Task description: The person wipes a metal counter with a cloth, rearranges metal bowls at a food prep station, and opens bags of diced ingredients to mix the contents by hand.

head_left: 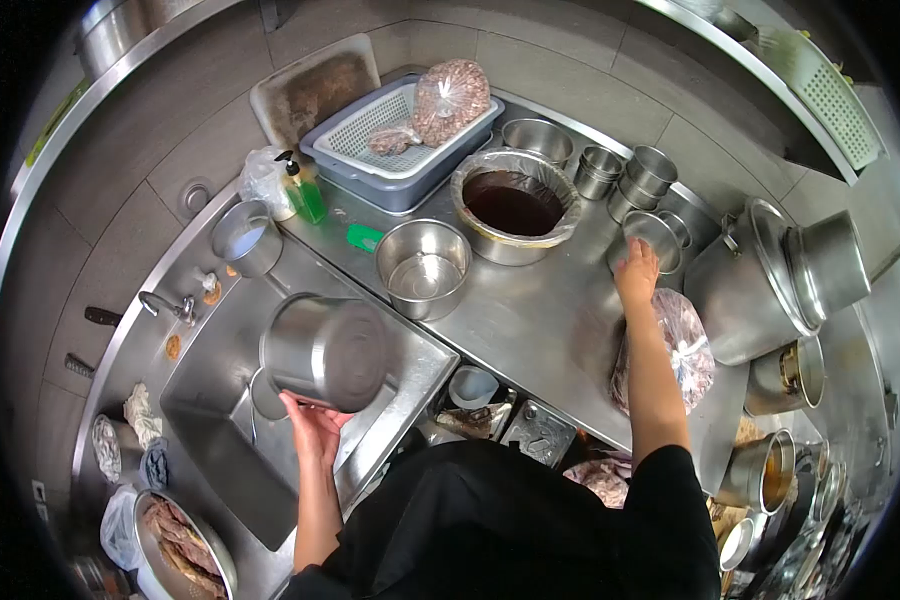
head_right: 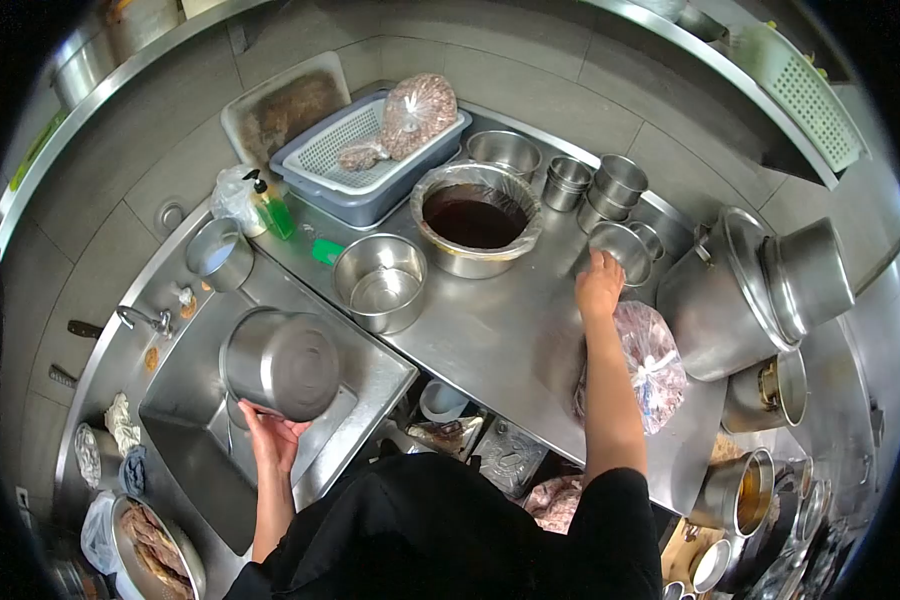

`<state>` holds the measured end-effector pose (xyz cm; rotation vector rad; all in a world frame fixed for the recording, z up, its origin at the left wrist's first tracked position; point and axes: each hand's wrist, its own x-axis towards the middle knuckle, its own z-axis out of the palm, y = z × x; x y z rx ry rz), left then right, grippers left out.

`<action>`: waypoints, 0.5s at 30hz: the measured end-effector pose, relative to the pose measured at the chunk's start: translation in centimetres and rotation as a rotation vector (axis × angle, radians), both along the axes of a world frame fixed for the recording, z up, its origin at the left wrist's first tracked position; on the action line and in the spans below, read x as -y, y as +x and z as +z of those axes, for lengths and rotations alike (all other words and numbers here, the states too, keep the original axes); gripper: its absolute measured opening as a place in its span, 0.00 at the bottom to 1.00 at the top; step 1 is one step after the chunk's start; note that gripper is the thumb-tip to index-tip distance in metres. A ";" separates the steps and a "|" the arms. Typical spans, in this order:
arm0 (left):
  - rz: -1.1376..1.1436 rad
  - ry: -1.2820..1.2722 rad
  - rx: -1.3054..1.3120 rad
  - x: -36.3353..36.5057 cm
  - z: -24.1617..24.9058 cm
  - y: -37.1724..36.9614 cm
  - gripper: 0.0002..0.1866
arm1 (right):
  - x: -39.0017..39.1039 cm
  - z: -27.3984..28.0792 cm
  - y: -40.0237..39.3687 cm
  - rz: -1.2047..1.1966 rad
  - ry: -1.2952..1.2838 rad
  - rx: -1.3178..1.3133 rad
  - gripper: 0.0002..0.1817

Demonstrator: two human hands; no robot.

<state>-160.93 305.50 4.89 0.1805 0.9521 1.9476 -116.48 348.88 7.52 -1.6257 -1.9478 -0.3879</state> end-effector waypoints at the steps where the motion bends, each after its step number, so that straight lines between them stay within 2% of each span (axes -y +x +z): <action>1: 0.007 -0.004 0.000 0.2 -1.1 -0.1 0.38 | 1.3 -0.1 -1.2 0.007 -0.004 0.000 0.26; 3: -0.077 -0.110 -0.366 0.1 -4.1 -0.6 0.31 | 4.3 -0.8 -3.5 0.137 -0.051 -0.315 0.24; 4: -0.157 -0.142 -0.597 -0.6 -1.1 0.9 0.19 | 5.8 -2.0 -4.5 0.187 -0.087 -0.401 0.23; 5: -0.192 -0.114 -0.697 -1.7 -1.4 1.6 0.07 | 7.3 -3.7 -5.4 0.239 -0.125 -0.487 0.22; 6: -0.328 -0.158 -0.861 -3.0 0.7 2.7 0.11 | 8.6 -5.7 -5.9 0.256 -0.186 -0.560 0.22; 8: -0.427 -0.052 -1.336 -5.8 3.7 5.1 0.20 | 12.0 -7.3 -7.2 0.218 -0.360 -0.690 0.21; 9: -0.501 -0.070 -1.322 -6.9 5.2 6.8 0.21 | 13.9 -7.2 -7.5 0.160 -0.471 -0.744 0.20; 10: -0.507 0.016 -1.573 -8.5 3.9 7.5 0.22 | 14.5 -8.8 -6.8 0.151 -0.425 -0.658 0.20; 11: -0.555 0.013 -1.543 -9.8 4.2 8.9 0.22 | 14.8 -10.4 -6.0 0.142 -0.376 -0.573 0.19; 13: -0.573 0.082 -1.615 -12.4 3.2 10.4 0.22 | 16.1 -10.3 -5.3 0.145 -0.319 -0.552 0.19; 15: -0.518 0.074 -1.654 -14.6 2.1 11.8 0.21 | 16.7 -10.6 -4.6 0.138 -0.262 -0.536 0.19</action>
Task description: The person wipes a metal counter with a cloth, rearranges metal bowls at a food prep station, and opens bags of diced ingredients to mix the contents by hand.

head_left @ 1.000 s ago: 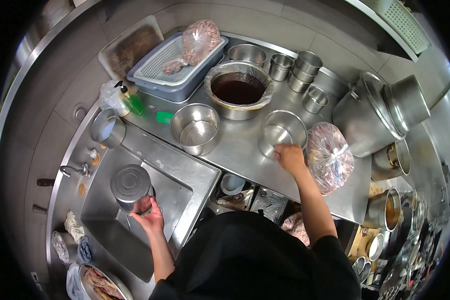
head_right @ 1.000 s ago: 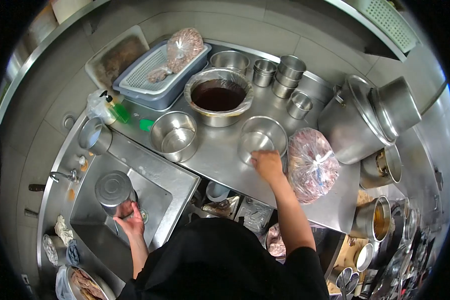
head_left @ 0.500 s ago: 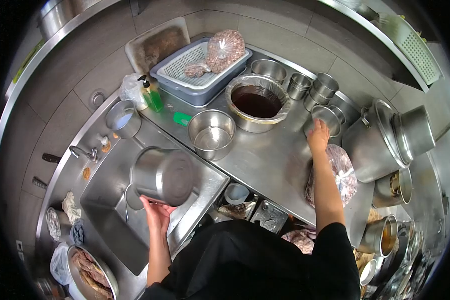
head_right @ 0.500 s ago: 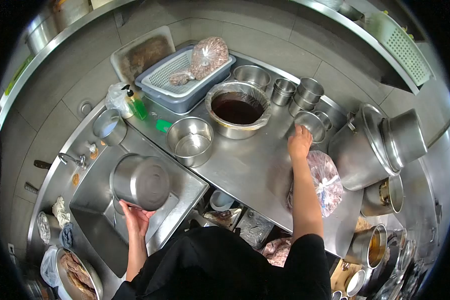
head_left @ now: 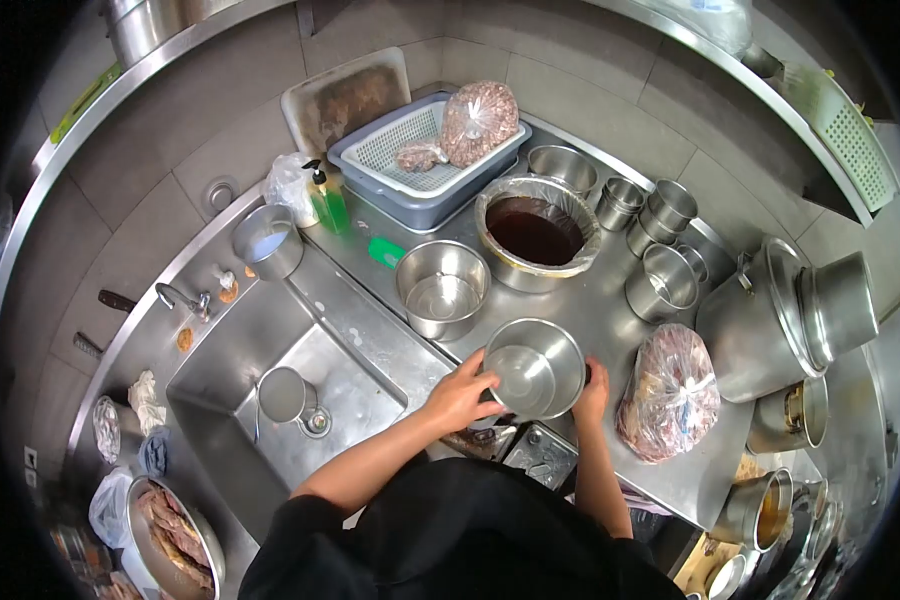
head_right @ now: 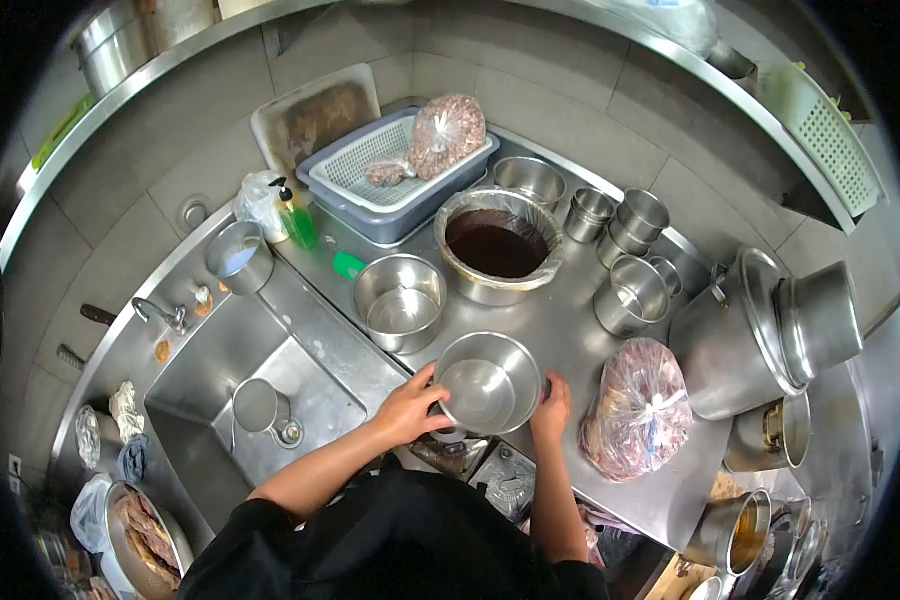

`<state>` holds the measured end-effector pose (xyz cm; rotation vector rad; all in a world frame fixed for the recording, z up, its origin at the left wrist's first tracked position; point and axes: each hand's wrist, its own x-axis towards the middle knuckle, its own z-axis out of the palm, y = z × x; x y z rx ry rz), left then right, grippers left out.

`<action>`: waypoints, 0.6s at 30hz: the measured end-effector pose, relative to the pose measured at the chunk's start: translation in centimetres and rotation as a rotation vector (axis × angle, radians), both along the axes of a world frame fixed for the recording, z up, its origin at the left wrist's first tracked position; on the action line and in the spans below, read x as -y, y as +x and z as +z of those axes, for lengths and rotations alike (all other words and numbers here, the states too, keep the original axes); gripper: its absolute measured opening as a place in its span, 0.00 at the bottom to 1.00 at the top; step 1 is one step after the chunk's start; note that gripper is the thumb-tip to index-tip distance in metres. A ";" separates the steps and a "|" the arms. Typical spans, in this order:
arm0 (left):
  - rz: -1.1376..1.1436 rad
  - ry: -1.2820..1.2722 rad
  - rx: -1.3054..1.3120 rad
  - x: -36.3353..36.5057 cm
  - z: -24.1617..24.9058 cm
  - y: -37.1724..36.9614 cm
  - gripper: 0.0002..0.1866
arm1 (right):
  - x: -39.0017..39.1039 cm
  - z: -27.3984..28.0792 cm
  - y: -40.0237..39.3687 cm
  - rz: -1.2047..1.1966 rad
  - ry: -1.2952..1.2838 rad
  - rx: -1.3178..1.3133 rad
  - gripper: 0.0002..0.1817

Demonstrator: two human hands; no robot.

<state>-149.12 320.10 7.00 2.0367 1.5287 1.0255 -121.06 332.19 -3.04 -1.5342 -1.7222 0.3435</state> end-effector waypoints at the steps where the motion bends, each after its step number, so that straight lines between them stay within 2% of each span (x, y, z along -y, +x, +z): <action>1: 0.032 0.031 -0.026 -1.0 -0.3 0.5 0.21 | 0.0 -0.5 0.4 0.013 0.002 0.043 0.19; 3: 0.043 0.028 0.002 -2.8 -0.8 1.2 0.21 | 0.2 -0.9 0.5 0.020 0.010 0.082 0.18; 4: 0.057 0.018 0.035 -3.5 0.4 1.2 0.21 | 0.7 -0.7 0.0 0.034 0.064 0.194 0.19; 5: 0.042 -0.095 0.053 -3.8 1.7 1.0 0.21 | 1.0 -0.5 -0.5 0.047 0.116 0.307 0.19; 8: 0.055 -0.114 0.113 -6.7 5.6 -0.7 0.20 | 0.9 -0.7 -1.4 0.036 0.135 0.378 0.20; 10: 0.135 -0.013 0.177 -10.5 8.2 -2.7 0.19 | 0.9 -0.6 -1.7 0.032 0.132 0.398 0.20; 11: 0.183 0.029 0.200 -12.7 9.5 -3.9 0.18 | 0.8 -0.4 -1.8 0.031 0.132 0.420 0.21; 12: 0.203 0.203 0.245 -15.8 9.7 -5.2 0.16 | 0.8 -0.2 -2.0 0.028 0.135 0.418 0.21; 13: 0.225 0.199 0.287 -19.1 9.8 -6.8 0.16 | 0.8 0.1 -2.1 0.031 0.104 0.424 0.22; 14: 0.261 0.303 0.291 -23.0 9.1 -8.4 0.16 | 0.7 0.3 -2.2 0.033 0.075 0.429 0.23; 17: 0.359 0.170 0.352 -33.0 9.3 -12.5 0.21 | 0.5 0.3 -2.4 0.000 0.006 0.490 0.27; 18: 0.381 0.201 0.349 -37.0 8.3 -14.0 0.23 | 0.3 0.2 -2.4 -0.011 0.006 0.488 0.27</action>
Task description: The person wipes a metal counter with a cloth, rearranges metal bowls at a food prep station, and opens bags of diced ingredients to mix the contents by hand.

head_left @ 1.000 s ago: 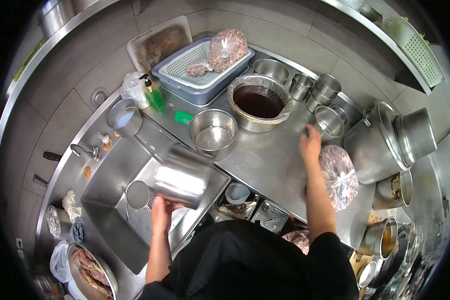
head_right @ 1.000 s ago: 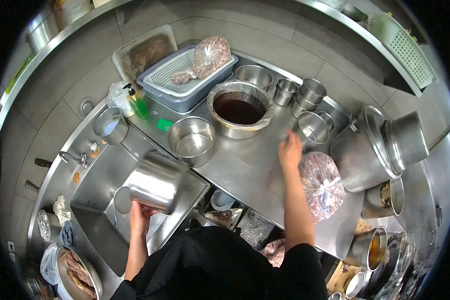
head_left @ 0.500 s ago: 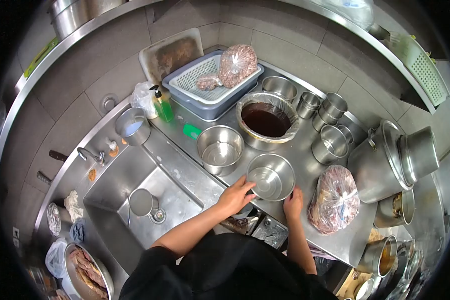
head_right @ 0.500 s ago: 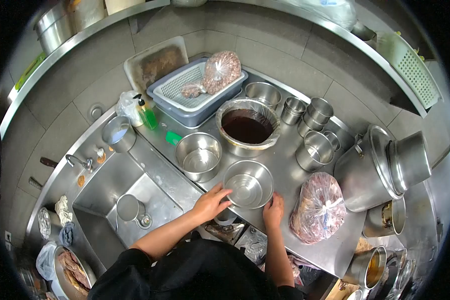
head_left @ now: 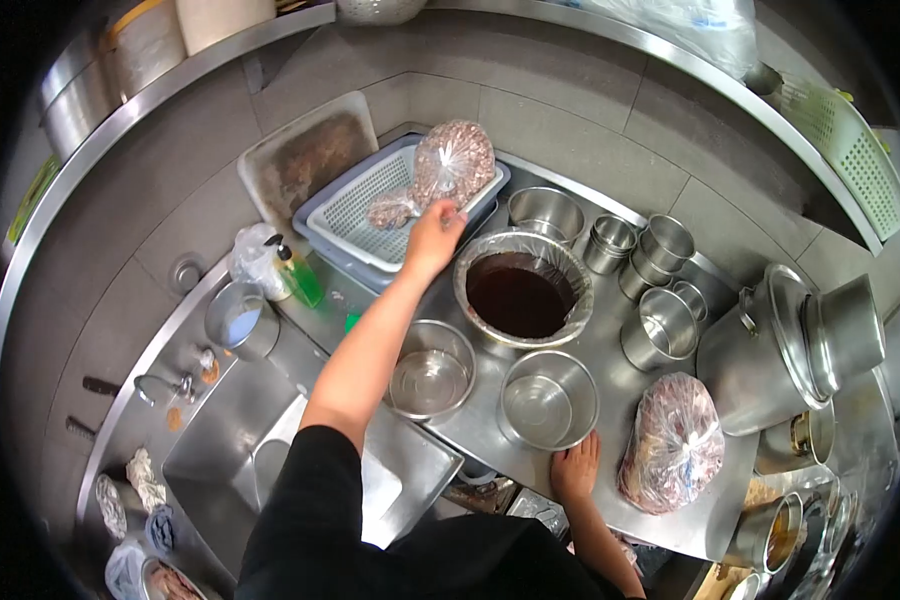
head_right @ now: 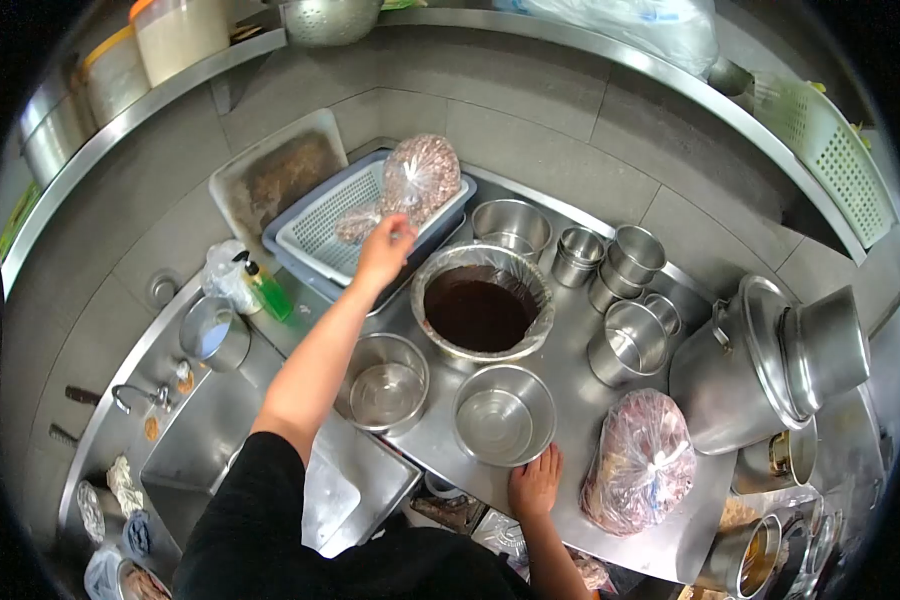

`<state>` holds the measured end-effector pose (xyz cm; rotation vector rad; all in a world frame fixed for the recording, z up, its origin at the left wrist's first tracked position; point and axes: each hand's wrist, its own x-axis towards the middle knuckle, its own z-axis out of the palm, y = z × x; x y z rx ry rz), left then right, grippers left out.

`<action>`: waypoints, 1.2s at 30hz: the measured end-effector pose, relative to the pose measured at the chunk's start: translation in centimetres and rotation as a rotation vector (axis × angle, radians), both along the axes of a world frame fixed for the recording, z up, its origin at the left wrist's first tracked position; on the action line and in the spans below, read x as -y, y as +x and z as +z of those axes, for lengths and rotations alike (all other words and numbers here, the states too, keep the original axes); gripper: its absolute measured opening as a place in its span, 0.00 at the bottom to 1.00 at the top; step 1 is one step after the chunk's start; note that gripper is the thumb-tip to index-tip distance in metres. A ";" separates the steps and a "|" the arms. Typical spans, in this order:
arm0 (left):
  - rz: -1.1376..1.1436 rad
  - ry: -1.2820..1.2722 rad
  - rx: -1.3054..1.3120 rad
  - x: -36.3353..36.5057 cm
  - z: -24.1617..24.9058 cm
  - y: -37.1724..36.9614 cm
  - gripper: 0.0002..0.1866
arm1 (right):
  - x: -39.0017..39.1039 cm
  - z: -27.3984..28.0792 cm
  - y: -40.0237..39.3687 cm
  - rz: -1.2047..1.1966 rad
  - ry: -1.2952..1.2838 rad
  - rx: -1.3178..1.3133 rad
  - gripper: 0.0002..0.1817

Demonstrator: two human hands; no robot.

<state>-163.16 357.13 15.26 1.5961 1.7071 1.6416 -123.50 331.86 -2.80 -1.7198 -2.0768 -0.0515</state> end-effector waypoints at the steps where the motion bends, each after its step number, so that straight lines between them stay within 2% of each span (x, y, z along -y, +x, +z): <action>1: 0.062 -0.063 -0.047 -2.8 0.5 -0.9 0.27 | -0.1 -0.1 0.0 -0.005 -0.035 0.002 0.28; 3: 0.110 -0.067 -0.121 -8.8 0.3 -3.0 0.33 | -0.2 -0.3 0.2 -0.027 -0.073 0.007 0.30; 5: 0.154 -0.185 -0.032 -16.0 -1.7 -5.4 0.36 | -0.4 -0.6 0.6 -0.004 -0.136 0.086 0.32; 7: 0.231 -0.189 -0.104 -21.6 -3.6 -7.0 0.36 | -0.7 -0.6 0.6 -0.018 -0.192 0.105 0.33; 9: 0.279 -0.302 -0.082 -23.8 -3.0 -6.9 0.36 | -0.8 -0.5 0.6 -0.036 -0.253 0.125 0.35; 12: 0.197 -0.362 0.004 -28.8 -5.5 -6.9 0.36 | -0.9 -0.1 0.7 -0.046 -0.286 0.163 0.36; 14: 0.366 -0.441 -0.125 -29.4 -5.7 -6.3 0.35 | -1.0 0.5 0.5 -0.004 -0.310 0.156 0.36; 15: 0.458 -0.454 -0.090 -30.0 -5.9 -5.8 0.33 | -1.1 0.6 0.5 -0.003 -0.317 0.158 0.36; 16: 0.459 -0.458 -0.088 -31.7 -7.3 -7.2 0.33 | -1.3 0.7 0.5 0.014 -0.307 0.155 0.36; 18: 0.292 -0.510 -0.060 -35.8 -10.9 -10.7 0.32 | -1.4 0.7 0.6 0.022 -0.298 0.152 0.36; 19: 0.283 -0.511 -0.062 -35.7 -10.5 -10.4 0.32 | -1.5 0.7 0.7 0.032 -0.290 0.136 0.36; 21: 0.361 -0.318 0.005 -34.3 -9.9 -10.2 0.29 | -1.3 0.5 0.9 0.033 -0.291 0.121 0.36; 24: 0.385 -0.269 -0.037 -31.3 -7.6 -8.7 0.25 | -1.1 0.1 1.0 0.051 -0.282 0.070 0.37; 27: 0.384 -0.302 -0.049 -33.6 -9.2 -11.4 0.23 | -1.2 -0.4 1.2 0.034 -0.293 0.082 0.38; 30: 0.377 -0.418 -0.160 -33.7 -8.1 -12.4 0.27 | -1.2 0.3 1.1 0.030 -0.324 0.085 0.40; 33: 0.394 -0.413 -0.296 -33.0 -8.4 -12.5 0.30 | -1.3 0.5 0.8 0.028 -0.347 0.078 0.40; 36: 0.365 -0.419 -0.305 -31.5 -8.0 -11.8 0.31 | -1.4 -0.2 1.0 0.019 -0.332 0.058 0.40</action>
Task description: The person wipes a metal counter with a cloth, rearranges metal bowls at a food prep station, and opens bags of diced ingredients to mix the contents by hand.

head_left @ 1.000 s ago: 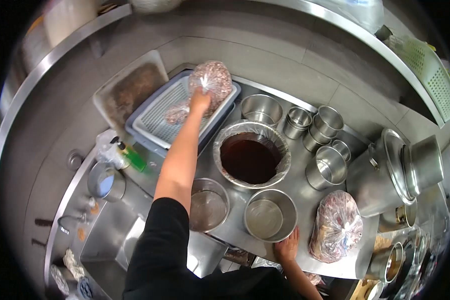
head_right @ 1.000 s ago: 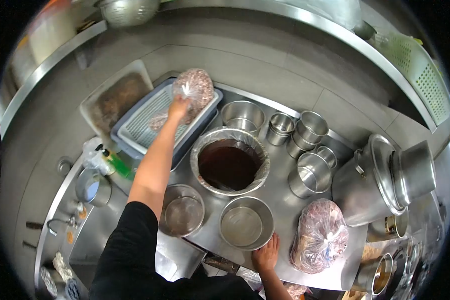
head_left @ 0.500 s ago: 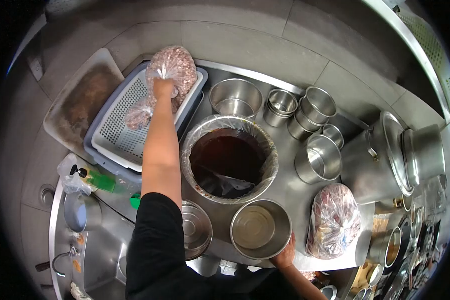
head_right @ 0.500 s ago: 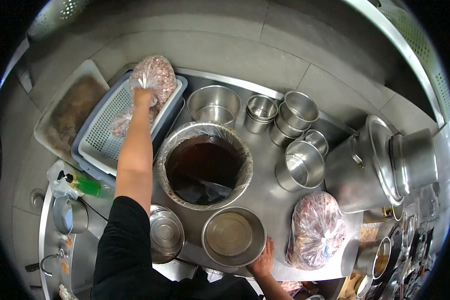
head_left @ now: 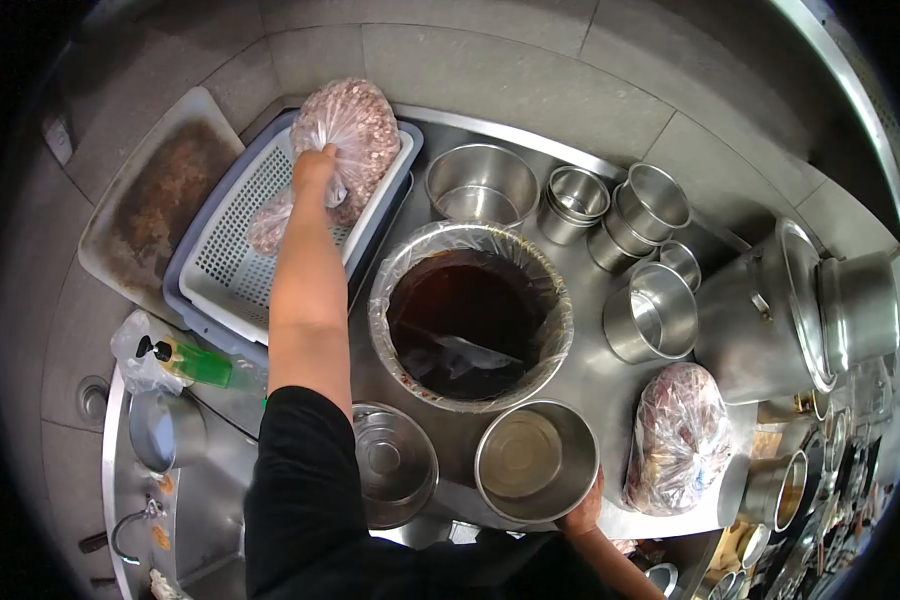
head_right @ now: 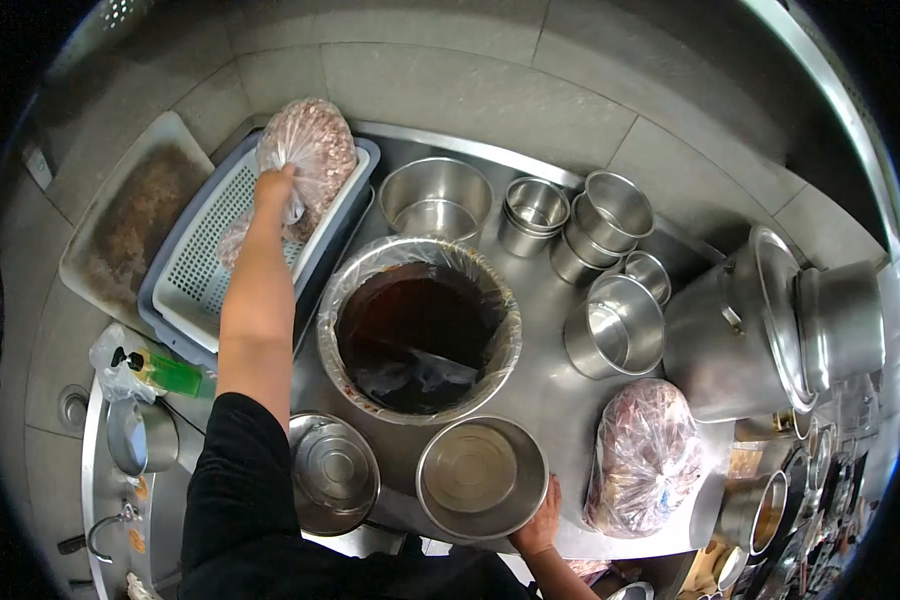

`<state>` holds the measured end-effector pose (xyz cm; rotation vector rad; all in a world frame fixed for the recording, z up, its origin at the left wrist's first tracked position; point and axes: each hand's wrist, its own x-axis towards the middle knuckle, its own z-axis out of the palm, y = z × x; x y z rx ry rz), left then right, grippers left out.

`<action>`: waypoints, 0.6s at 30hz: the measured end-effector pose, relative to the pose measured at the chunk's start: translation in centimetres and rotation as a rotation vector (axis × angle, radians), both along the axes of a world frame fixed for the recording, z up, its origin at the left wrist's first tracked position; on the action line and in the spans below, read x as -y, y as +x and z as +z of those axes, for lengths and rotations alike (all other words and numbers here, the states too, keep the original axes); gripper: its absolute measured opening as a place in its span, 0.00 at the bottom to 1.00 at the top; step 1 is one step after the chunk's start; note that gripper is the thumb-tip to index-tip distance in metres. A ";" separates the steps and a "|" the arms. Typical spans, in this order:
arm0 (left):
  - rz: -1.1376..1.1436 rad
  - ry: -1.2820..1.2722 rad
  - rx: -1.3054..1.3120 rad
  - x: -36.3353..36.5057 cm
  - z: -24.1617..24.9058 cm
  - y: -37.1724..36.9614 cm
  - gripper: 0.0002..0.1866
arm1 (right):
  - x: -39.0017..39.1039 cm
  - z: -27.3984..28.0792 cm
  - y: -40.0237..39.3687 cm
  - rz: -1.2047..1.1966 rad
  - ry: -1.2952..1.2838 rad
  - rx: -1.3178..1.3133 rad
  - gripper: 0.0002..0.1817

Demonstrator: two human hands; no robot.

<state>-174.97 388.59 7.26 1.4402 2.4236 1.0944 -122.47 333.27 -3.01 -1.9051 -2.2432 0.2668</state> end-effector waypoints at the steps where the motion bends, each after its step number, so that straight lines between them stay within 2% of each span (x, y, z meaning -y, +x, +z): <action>1: 0.002 -0.007 -0.003 0.2 -0.2 0.1 0.31 | -0.1 0.0 0.0 -0.004 -0.041 0.025 0.40; 4: 0.027 0.097 0.006 -0.2 -0.5 0.0 0.31 | 0.0 -0.1 0.0 0.006 -0.064 0.072 0.38; 6: 0.079 0.333 0.190 -0.9 -0.1 0.3 0.29 | 0.1 0.2 -0.1 0.015 -0.040 0.095 0.38; 7: 0.127 0.448 0.255 -1.4 0.8 0.5 0.25 | -0.1 0.6 -0.2 0.004 -0.048 0.039 0.37; 8: 0.116 0.458 0.258 -1.6 1.7 0.7 0.25 | -0.3 0.9 -0.2 -0.013 -0.053 -0.021 0.36; 13: 0.067 0.788 0.468 5.7 10.6 4.5 0.15 | -0.2 -0.2 0.2 -0.033 -0.038 0.015 0.35; 16: -0.038 0.818 0.395 9.6 13.6 5.0 0.14 | 0.2 -0.3 0.0 -0.030 -0.011 0.031 0.36; 18: -0.089 0.853 0.442 12.8 15.7 5.1 0.14 | 0.3 0.0 -0.1 -0.037 0.012 0.033 0.36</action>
